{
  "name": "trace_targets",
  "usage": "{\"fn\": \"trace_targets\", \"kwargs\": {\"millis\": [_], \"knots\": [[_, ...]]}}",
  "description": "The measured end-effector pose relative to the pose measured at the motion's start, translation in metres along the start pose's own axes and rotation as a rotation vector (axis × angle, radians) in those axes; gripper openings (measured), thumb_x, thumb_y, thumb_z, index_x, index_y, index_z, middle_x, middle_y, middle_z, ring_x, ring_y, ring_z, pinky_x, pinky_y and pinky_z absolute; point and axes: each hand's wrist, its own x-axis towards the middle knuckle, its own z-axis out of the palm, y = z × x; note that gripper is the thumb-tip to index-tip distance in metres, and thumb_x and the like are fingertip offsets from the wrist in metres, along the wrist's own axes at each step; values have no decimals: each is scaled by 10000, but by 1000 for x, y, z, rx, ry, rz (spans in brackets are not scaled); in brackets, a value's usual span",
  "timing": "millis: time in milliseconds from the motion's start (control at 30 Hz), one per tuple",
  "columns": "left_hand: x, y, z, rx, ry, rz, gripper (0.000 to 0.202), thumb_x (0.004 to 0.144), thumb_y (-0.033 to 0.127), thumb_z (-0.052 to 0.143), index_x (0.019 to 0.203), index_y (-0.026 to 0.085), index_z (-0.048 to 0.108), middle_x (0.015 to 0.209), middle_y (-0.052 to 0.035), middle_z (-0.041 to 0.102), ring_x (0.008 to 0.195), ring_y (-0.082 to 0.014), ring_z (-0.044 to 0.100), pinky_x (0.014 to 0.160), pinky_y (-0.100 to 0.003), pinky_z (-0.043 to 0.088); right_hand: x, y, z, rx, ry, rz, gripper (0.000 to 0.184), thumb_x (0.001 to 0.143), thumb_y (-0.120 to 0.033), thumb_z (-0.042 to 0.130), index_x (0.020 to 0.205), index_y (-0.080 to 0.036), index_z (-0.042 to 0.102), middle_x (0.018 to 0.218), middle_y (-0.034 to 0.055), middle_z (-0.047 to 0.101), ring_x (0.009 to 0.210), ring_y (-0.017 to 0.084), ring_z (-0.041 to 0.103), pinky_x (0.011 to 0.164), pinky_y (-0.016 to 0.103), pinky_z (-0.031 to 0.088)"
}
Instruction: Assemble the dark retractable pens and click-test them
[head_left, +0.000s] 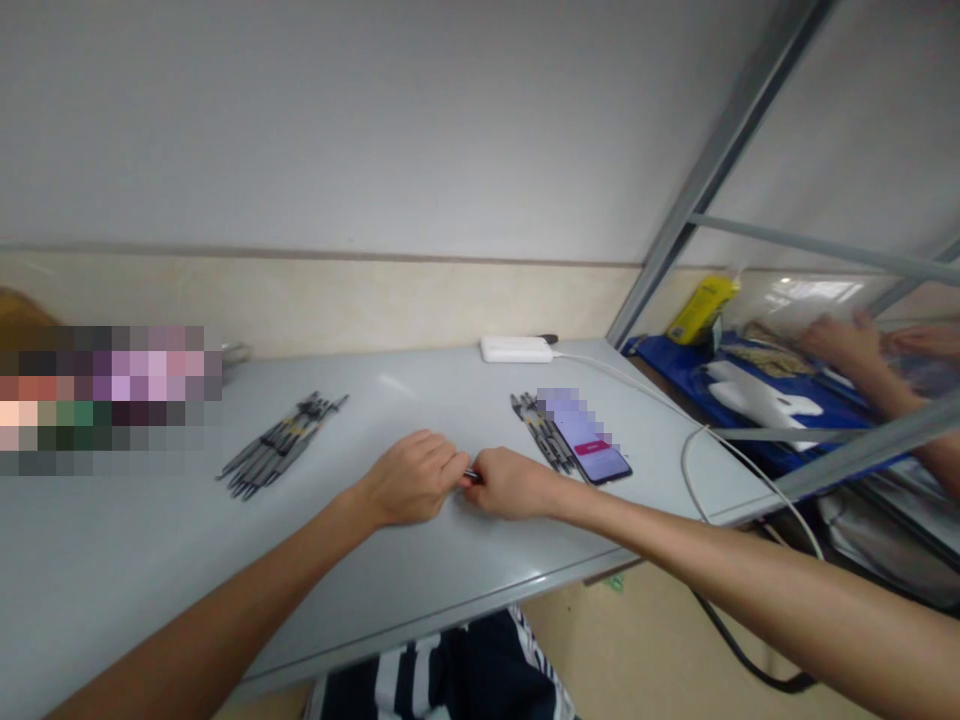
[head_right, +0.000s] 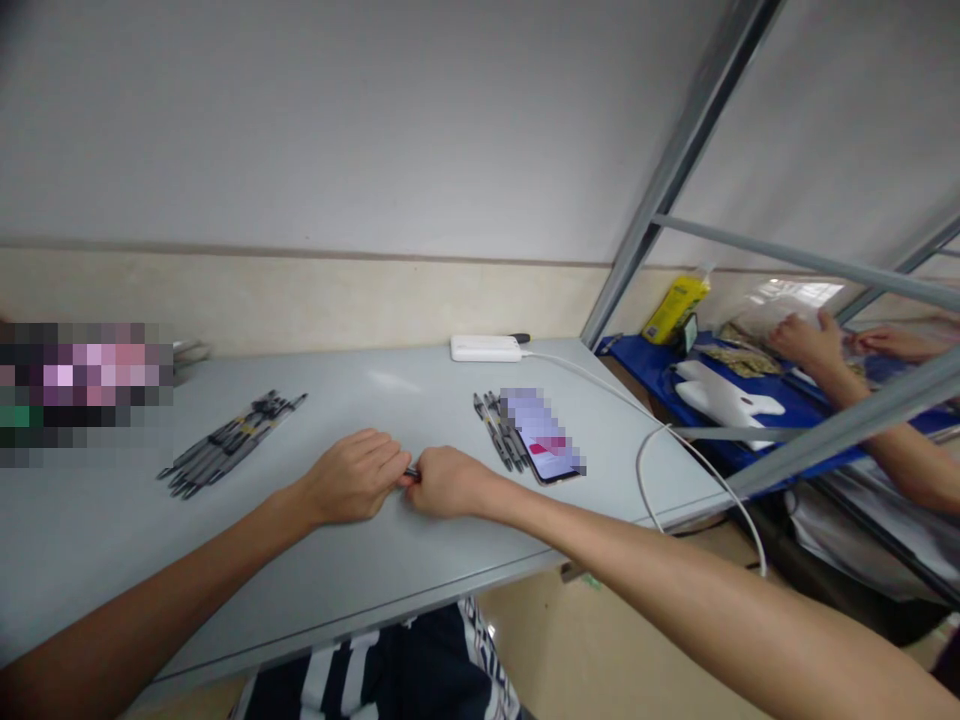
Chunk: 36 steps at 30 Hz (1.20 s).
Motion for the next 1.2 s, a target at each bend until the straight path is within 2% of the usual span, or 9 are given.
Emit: {"fn": "trace_targets", "kwargs": {"millis": [67,167,333,500,733,833,933,1067,1200], "knots": [[-1,1,1,-16,-17,-32,244,903,236,394,690,185,503,601,-36,533,579,-179,489,571,-318,340,-1,-2,-2,-144,48,-6,325,825,-329,447,835,-97,675,849,193,703,777,259,662,595,285,439],[0,3,2,-58,-86,-94,252,918,247,374,722,176,515,601,-41,574,566,-185,535,549,-309,365,-2,-5,-5,-279,77,5,345,840,-318,434,930,-105,691,900,207,700,820,299,677,632,331,482],[5,5,0,-202,-314,-260,269,933,250,324,794,156,535,648,-65,646,577,-201,605,510,-291,389,-2,-6,-9,-454,191,-64,287,864,-242,439,867,-143,709,832,175,707,800,301,689,622,357,515],[9,2,-6,-400,-390,-411,313,932,264,286,806,151,549,682,-79,659,609,-213,616,562,-297,406,2,-5,-9,-554,276,-111,248,883,-183,440,854,-113,676,779,169,706,796,280,694,631,341,523],[6,-8,-9,-891,-285,-606,321,918,364,351,761,174,556,649,-1,592,603,-151,551,572,-244,385,8,-1,-12,-620,315,-155,245,898,-130,387,969,-95,619,820,181,703,812,274,691,638,345,513],[2,-14,-10,-872,-115,-675,221,884,350,442,994,183,536,725,11,605,645,-148,551,599,-240,387,13,0,-20,-583,348,-80,246,885,-195,425,965,-128,648,831,174,702,831,282,684,657,351,508],[-1,-21,-13,-752,-14,-666,198,883,331,438,846,179,559,719,-4,590,674,-151,541,636,-250,380,17,0,-28,-551,331,-68,276,880,-286,435,963,-153,662,879,172,697,843,299,675,666,368,502],[-2,-25,-16,-711,-19,-694,392,921,335,337,595,181,491,560,15,506,562,-132,485,595,-258,347,21,-2,-28,-554,369,-111,310,907,-266,369,1009,-156,640,868,162,697,858,294,668,692,373,491],[-4,-27,-13,-858,-61,-825,408,920,399,334,630,179,518,518,35,474,513,-119,460,544,-247,338,26,-3,-23,-538,359,-83,299,903,-260,375,1046,-160,618,902,161,691,879,284,659,710,361,478]]}}
